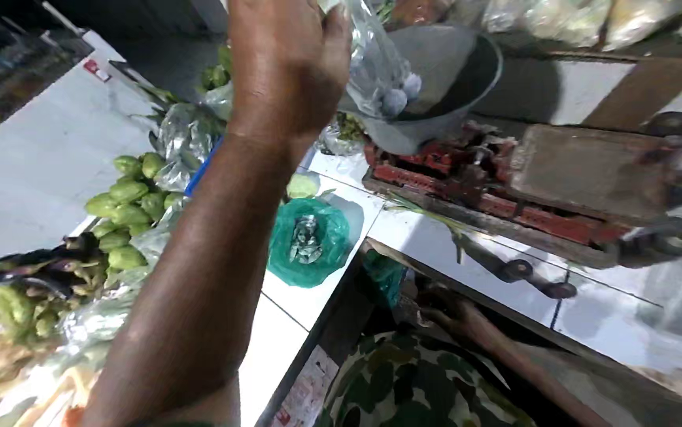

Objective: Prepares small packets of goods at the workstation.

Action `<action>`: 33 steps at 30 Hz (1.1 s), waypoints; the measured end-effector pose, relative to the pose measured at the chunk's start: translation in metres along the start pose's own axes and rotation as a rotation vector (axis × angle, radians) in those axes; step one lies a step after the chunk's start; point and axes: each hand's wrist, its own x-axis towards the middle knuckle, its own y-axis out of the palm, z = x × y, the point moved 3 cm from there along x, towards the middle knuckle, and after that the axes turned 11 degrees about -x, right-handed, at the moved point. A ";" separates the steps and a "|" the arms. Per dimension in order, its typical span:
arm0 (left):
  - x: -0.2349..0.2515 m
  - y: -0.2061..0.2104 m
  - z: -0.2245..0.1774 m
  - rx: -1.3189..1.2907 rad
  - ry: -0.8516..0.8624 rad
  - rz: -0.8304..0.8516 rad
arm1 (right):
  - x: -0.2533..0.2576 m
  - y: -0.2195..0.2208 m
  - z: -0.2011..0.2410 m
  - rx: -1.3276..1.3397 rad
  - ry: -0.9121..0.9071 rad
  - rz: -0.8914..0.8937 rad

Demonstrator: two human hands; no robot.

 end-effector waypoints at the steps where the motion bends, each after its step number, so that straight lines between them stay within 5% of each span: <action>1: -0.011 -0.023 0.003 -0.009 -0.001 -0.019 | 0.013 0.000 0.018 -0.065 -0.047 -0.004; 8: -0.117 -0.165 0.104 0.115 -0.199 -0.112 | 0.122 0.033 0.126 -0.392 -0.295 -0.102; 11: -0.180 -0.185 0.100 0.141 -0.260 -0.008 | 0.169 0.063 0.147 -0.529 -0.443 -0.146; 16: -0.281 -0.155 0.094 0.294 -0.429 0.084 | 0.220 0.105 0.166 -0.799 -0.307 -0.073; 22: -0.403 -0.058 0.131 0.122 -0.626 0.057 | 0.228 0.128 0.173 -0.944 -0.078 -0.078; 33: -0.456 -0.024 0.136 -0.086 -0.651 -0.019 | 0.228 0.121 0.167 -0.820 0.033 -0.078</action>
